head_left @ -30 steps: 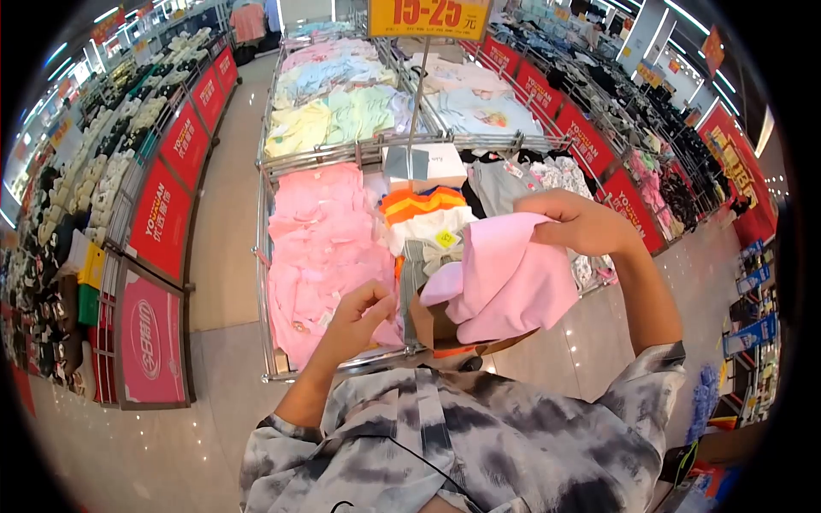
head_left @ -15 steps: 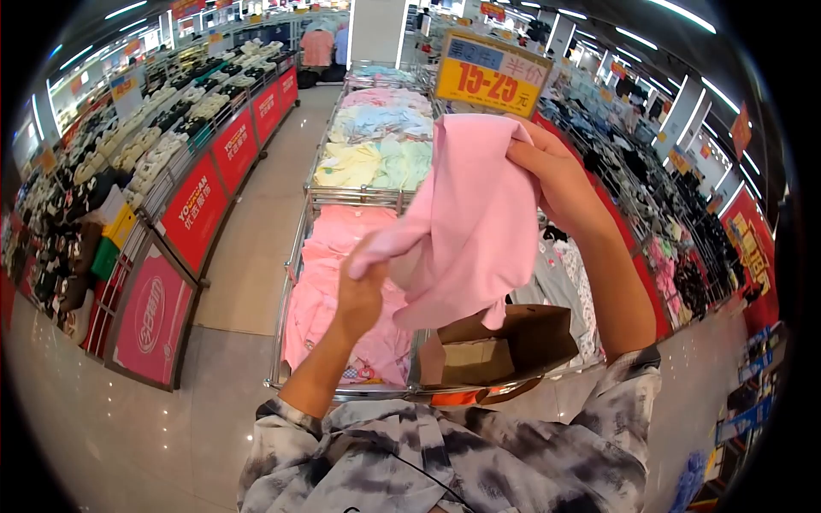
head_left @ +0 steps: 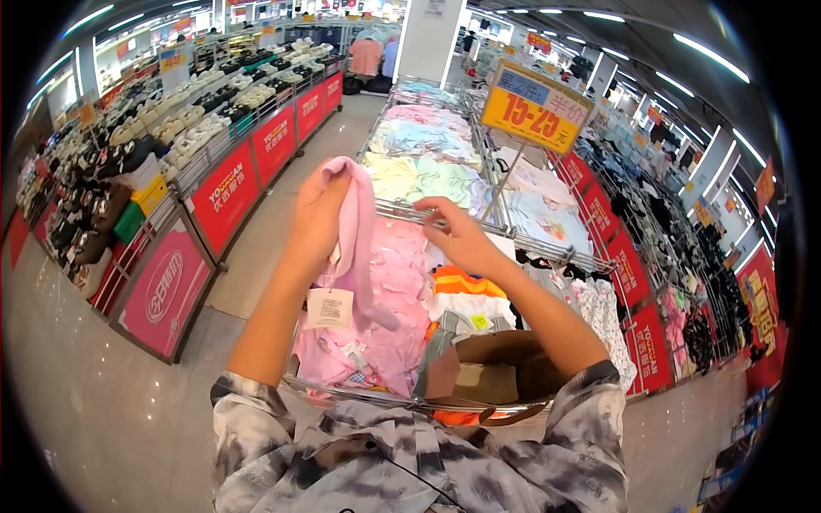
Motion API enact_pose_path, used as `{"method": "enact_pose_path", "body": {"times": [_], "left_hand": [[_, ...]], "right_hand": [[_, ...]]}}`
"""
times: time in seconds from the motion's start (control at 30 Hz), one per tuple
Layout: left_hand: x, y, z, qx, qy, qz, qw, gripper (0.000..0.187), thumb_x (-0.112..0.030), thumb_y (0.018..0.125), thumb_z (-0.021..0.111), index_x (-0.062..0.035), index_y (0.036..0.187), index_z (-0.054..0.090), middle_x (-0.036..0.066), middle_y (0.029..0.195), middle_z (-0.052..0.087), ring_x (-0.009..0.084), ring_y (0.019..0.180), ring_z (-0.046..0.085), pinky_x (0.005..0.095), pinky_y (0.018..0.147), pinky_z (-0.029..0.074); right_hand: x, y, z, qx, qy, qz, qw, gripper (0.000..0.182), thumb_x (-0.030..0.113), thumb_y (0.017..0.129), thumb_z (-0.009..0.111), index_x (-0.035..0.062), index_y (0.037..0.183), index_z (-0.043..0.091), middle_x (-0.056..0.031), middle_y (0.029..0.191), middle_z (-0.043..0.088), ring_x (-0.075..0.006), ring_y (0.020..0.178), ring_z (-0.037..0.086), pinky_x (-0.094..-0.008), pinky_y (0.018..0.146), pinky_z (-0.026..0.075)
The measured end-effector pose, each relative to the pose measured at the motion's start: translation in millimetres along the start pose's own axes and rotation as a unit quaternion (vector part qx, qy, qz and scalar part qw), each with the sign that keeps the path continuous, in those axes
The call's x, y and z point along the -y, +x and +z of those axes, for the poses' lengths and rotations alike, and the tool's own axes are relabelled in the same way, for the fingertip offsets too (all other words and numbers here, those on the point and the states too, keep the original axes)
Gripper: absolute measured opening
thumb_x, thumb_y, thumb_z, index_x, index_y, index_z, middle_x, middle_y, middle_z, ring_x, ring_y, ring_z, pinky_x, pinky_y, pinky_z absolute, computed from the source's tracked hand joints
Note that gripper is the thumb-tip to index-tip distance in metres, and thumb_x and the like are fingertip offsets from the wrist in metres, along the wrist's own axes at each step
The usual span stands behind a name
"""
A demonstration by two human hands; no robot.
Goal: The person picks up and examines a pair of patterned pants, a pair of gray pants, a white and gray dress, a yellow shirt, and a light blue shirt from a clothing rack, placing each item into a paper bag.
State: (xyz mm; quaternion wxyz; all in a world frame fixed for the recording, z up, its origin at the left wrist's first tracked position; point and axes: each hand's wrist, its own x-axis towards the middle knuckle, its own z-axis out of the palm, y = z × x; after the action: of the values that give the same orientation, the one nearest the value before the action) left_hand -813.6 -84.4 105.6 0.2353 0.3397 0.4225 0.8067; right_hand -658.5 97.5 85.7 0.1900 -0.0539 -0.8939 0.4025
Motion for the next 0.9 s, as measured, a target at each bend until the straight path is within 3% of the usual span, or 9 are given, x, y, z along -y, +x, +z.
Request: {"method": "enact_pose_path", "body": {"times": [0.13,0.2,0.3,0.4,0.6,0.7,0.8,0.9], "left_hand": [[-3.2,-0.2,1.0,0.053,-0.020,-0.075,0.996,0.021,-0.016,0.096,0.050,-0.0032,0.112,0.056,0.005,0.098,0.061,0.0089,0.084,0.059,0.0225,0.073,0.047],[-0.1,-0.5,1.0,0.126,-0.017,-0.099,0.987,0.023,-0.017,0.095,0.052,-0.0025,0.113,0.055,0.006,0.099,0.062,0.0109,0.087,0.060,0.0243,0.076,0.048],[2.9,-5.1,7.4,0.163,0.006,-0.075,0.984,0.026,-0.018,0.094,0.054,-0.0018,0.114,0.054,0.007,0.102,0.062,0.0128,0.092,0.061,0.0260,0.081,0.049],[1.1,-10.7,2.5,0.139,-0.025,-0.114,0.983,0.027,-0.017,0.094,0.054,-0.0023,0.117,0.053,0.007,0.104,0.062,0.0127,0.092,0.061,0.0262,0.081,0.049],[3.9,-20.2,-5.6,0.139,-0.106,-0.161,0.971,0.036,-0.013,0.091,0.059,-0.0022,0.124,0.048,0.008,0.116,0.059,0.0146,0.105,0.059,0.0282,0.088,0.048],[31.3,-31.7,-15.7,0.184,-0.151,-0.112,0.965,0.050,-0.010,0.087,0.064,-0.0033,0.132,0.041,0.009,0.123,0.055,0.0172,0.114,0.054,0.0304,0.093,0.046],[58.9,-40.5,-29.1,0.305,-0.013,-0.082,0.949,0.069,-0.007,0.083,0.067,-0.0055,0.141,0.030,0.008,0.129,0.051,0.0180,0.118,0.052,0.0314,0.094,0.045],[71.2,-52.1,-36.4,0.320,0.167,-0.096,0.928,0.057,-0.003,0.080,0.069,-0.0029,0.132,0.046,0.005,0.117,0.060,0.0143,0.110,0.055,0.0304,0.092,0.044]], "right_hand": [[43.4,9.2,31.8,-0.060,0.106,-0.099,0.988,0.055,0.014,0.086,0.066,0.0045,0.134,0.039,-0.0112,0.120,0.056,-0.0232,0.108,0.056,-0.0348,0.091,0.046],[55.3,15.0,37.8,-0.040,0.171,-0.091,0.980,0.059,0.017,0.086,0.069,0.0029,0.134,0.038,-0.0117,0.120,0.056,-0.0211,0.108,0.057,-0.0333,0.090,0.047],[61.6,27.1,34.3,0.064,0.263,-0.026,0.962,0.053,0.021,0.088,0.068,-0.0009,0.128,0.042,-0.0103,0.116,0.058,-0.0135,0.103,0.058,-0.0282,0.085,0.049],[58.9,26.6,32.1,0.085,0.257,-0.001,0.963,0.045,0.022,0.089,0.066,-0.0011,0.123,0.047,-0.0093,0.110,0.061,-0.0116,0.098,0.059,-0.0269,0.082,0.049],[56.6,19.4,36.5,0.037,0.214,0.071,0.974,0.037,0.033,0.094,0.058,0.0016,0.113,0.052,-0.0060,0.096,0.063,-0.0085,0.088,0.059,-0.0235,0.073,0.047],[59.2,19.2,29.4,0.028,0.225,0.117,0.967,0.035,0.035,0.096,0.054,0.0038,0.110,0.053,-0.0052,0.094,0.063,-0.0077,0.084,0.059,-0.0242,0.072,0.049],[76.8,12.3,23.9,0.000,0.379,0.123,0.917,0.032,0.035,0.096,0.054,0.0054,0.110,0.054,-0.0045,0.095,0.063,-0.0082,0.082,0.060,-0.0252,0.070,0.050],[72.4,15.4,14.1,-0.013,0.413,0.094,0.906,0.032,0.033,0.096,0.054,0.0060,0.113,0.054,-0.0031,0.098,0.064,-0.0094,0.084,0.062,-0.0255,0.072,0.051]]}}
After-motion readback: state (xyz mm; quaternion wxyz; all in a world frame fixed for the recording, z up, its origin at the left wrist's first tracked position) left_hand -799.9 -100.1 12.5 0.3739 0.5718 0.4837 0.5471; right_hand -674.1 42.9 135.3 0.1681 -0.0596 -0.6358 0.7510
